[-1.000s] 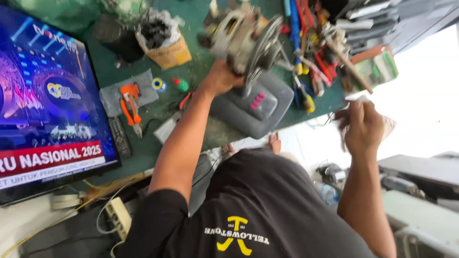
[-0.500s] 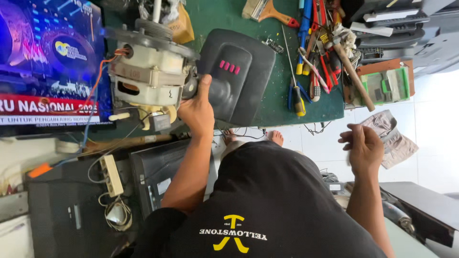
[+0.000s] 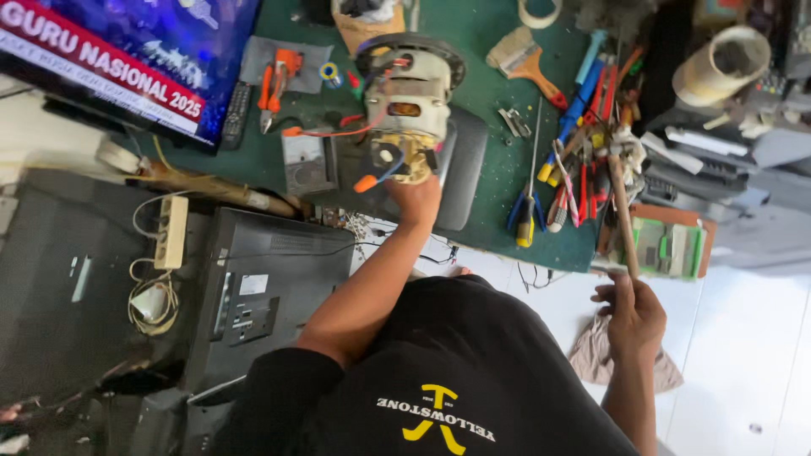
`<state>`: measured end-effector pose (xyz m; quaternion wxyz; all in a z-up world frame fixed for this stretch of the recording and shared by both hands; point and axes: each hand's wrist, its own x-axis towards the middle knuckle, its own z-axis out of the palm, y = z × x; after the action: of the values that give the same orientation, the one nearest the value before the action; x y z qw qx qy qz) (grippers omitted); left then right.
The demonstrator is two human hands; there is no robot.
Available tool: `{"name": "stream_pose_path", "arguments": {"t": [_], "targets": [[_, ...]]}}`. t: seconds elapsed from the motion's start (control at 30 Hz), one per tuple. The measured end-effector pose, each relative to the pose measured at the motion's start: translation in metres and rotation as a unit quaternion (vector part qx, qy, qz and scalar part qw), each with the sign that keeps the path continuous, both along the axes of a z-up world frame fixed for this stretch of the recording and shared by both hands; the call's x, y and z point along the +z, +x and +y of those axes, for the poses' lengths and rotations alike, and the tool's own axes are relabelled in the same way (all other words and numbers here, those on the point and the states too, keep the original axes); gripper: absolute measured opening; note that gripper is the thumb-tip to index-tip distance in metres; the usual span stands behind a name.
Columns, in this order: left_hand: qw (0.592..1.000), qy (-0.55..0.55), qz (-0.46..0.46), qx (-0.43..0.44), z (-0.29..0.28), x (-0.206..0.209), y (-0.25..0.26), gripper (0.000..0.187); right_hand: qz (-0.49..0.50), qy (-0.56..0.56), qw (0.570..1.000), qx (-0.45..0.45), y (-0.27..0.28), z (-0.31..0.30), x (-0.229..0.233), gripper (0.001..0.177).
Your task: The person works on a disassembled electronic device, using pliers to manipulate wires and a screwdriver to adjust components. They then pick up a cylindrical black object and use a brush to clean its exterior surface before placing it back on the table.
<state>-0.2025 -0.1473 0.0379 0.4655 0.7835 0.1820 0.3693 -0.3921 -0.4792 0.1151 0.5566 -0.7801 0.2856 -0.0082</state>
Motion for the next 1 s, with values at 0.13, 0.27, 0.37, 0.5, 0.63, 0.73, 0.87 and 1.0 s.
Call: {"name": "stream_pose_path", "arguments": {"t": [0.13,0.27,0.37,0.5,0.63,0.73,0.87,1.0], "targets": [[0.98,0.175,-0.087,0.025,-0.01,-0.001,0.027,0.024,0.033,-0.041,0.999,0.006,-0.008,-0.002,0.001,0.04],[0.991,0.036,-0.125,0.015,-0.026,0.019,0.047,0.039,0.034,-0.046,0.998,-0.003,-0.012,-0.014,-0.018,0.036],[0.987,-0.066,-0.145,-0.028,-0.031,0.041,0.048,0.037,0.042,-0.033,0.998,-0.032,-0.014,-0.017,-0.022,0.034],[0.983,-0.066,-0.154,-0.07,-0.025,0.045,0.045,0.036,0.019,-0.032,0.999,-0.016,-0.004,-0.023,-0.041,0.037],[0.987,-0.026,-0.107,-0.114,-0.018,0.035,0.035,0.046,0.062,-0.066,0.995,0.031,0.015,0.003,-0.016,0.034],[0.979,0.027,-0.048,-0.197,0.004,0.049,0.029,0.039,0.004,-0.041,0.995,0.092,0.032,0.021,-0.018,0.027],[0.974,-0.019,-0.064,-0.216,0.037,0.085,-0.009,0.085,-0.061,-0.055,0.987,0.139,0.065,0.056,0.023,0.019],[0.925,-0.219,-0.111,-0.29,0.071,0.162,-0.042,0.069,-0.223,-0.114,0.952,0.174,0.082,0.106,0.099,0.02]]}}
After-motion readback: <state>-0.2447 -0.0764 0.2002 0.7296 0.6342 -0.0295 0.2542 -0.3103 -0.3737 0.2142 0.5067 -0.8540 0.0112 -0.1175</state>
